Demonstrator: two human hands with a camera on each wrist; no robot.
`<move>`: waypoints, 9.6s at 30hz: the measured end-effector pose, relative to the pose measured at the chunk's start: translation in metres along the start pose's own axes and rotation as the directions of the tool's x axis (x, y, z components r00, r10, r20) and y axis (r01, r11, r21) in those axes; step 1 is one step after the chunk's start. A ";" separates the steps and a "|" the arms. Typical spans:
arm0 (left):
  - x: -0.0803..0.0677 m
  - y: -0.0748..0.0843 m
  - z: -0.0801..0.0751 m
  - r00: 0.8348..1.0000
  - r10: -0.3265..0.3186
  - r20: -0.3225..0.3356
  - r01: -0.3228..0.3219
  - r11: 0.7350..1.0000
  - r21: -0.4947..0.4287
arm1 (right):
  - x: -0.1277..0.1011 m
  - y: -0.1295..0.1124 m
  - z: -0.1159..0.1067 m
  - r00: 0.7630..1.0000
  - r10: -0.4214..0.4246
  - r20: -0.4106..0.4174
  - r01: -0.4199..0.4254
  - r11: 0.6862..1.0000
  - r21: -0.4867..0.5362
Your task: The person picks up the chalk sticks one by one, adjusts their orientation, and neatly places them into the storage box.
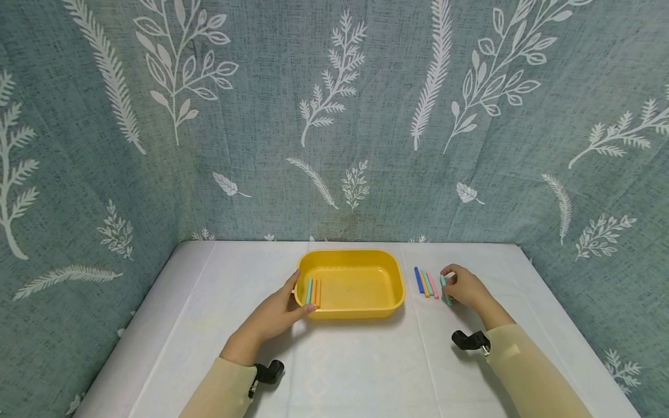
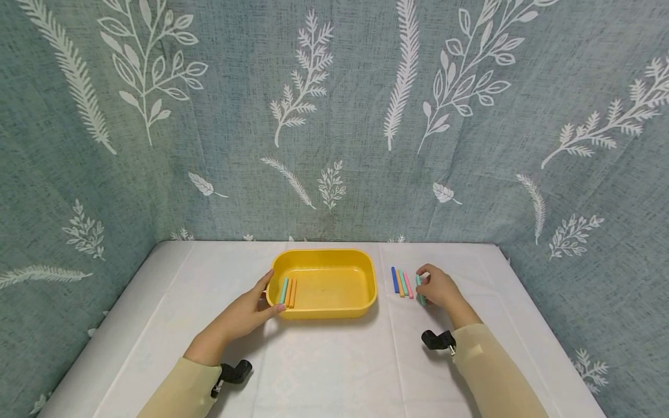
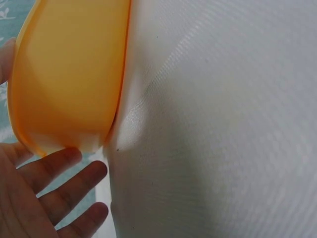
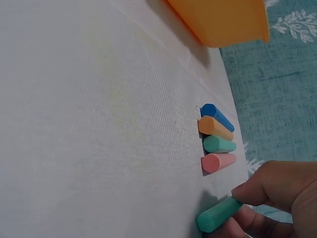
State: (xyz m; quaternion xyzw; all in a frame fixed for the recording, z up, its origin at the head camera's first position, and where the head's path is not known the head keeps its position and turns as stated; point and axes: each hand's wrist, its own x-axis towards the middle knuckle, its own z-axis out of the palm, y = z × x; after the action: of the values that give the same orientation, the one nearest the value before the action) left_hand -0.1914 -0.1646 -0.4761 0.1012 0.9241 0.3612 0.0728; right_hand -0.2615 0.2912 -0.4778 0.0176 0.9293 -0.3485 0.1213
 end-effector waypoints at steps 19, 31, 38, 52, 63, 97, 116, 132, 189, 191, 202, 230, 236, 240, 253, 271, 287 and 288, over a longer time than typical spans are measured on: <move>0.000 0.000 -0.001 1.000 0.004 0.003 -0.004 1.000 0.000 | -0.023 -0.001 -0.007 0.998 0.014 -0.061 0.001 0.974 0.227; -0.001 0.001 -0.001 1.000 0.001 0.008 0.000 1.000 -0.015 | -0.036 -0.011 -0.009 0.995 -0.057 -0.078 0.080 0.938 0.336; -0.001 0.000 -0.001 1.000 0.003 0.005 -0.003 1.000 -0.003 | -0.045 -0.027 -0.007 0.988 -0.136 -0.075 0.154 0.914 0.376; 0.002 0.000 -0.001 1.000 0.002 0.004 -0.002 1.000 0.013 | -0.045 -0.049 -0.003 0.991 -0.120 -0.059 0.133 0.877 0.462; 0.002 0.001 -0.002 1.000 -0.001 0.011 0.001 1.000 0.010 | -0.048 -0.072 0.005 0.992 -0.117 -0.039 0.116 0.770 0.627; 0.002 -0.002 0.002 1.000 0.002 0.011 -0.001 1.000 -0.012 | -0.024 -0.149 0.047 0.983 -0.158 0.098 0.050 0.731 0.681; 0.002 -0.002 0.001 1.000 0.004 0.004 -0.004 1.000 -0.012 | -0.004 -0.183 0.097 0.980 -0.124 0.156 -0.014 0.739 0.674; 0.003 -0.004 0.002 1.000 0.022 0.015 -0.022 1.000 -0.014 | 0.010 -0.186 0.144 0.977 -0.065 0.203 -0.070 0.801 0.595; 0.002 -0.001 -0.001 1.000 0.020 -0.006 -0.020 1.000 0.008 | 0.013 -0.198 0.162 0.979 -0.008 0.202 -0.085 0.890 0.448; 0.002 -0.001 -0.001 1.000 0.019 -0.004 -0.019 1.000 0.004 | 0.013 -0.198 0.162 0.979 -0.013 0.205 -0.085 0.885 0.459; 0.001 -0.002 0.001 1.000 0.010 0.001 -0.010 1.000 -0.004 | 0.014 -0.195 0.163 0.978 -0.019 0.209 -0.084 0.877 0.473; 0.002 -0.003 0.002 1.000 0.008 0.000 -0.008 1.000 -0.003 | -0.001 -0.198 0.126 0.981 -0.128 0.144 0.034 0.852 0.523; 0.002 -0.003 0.002 1.000 -0.004 0.001 0.004 1.000 -0.006 | -0.007 -0.195 0.115 0.981 -0.138 0.139 0.044 0.847 0.530; 0.000 -0.003 0.002 1.000 0.002 -0.003 -0.002 1.000 -0.013 | -0.011 -0.192 0.108 0.980 -0.154 0.123 0.064 0.841 0.538; 0.001 -0.004 0.002 1.000 -0.006 0.003 0.006 1.000 -0.005 | -0.021 -0.181 0.084 0.986 -0.163 0.046 0.110 0.821 0.561; 0.003 -0.004 0.003 1.000 -0.020 0.005 0.020 1.000 0.002 | -0.031 -0.145 0.052 0.966 -0.224 -0.129 0.259 0.834 0.487; 0.002 -0.003 0.003 1.000 -0.006 0.001 0.006 1.000 -0.007 | -0.024 -0.088 0.035 0.953 -0.182 -0.242 0.270 0.871 0.410; 0.002 -0.003 0.003 1.000 -0.006 0.002 0.006 1.000 -0.009 | -0.023 -0.083 0.034 0.953 -0.179 -0.246 0.270 0.871 0.410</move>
State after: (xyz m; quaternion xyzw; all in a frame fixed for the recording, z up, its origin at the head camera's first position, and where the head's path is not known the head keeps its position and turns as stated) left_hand -0.1927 -0.1644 -0.4801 0.0983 0.9228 0.3649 0.0751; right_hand -0.2415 0.2076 -0.4437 -0.0292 0.8297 -0.5570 -0.0214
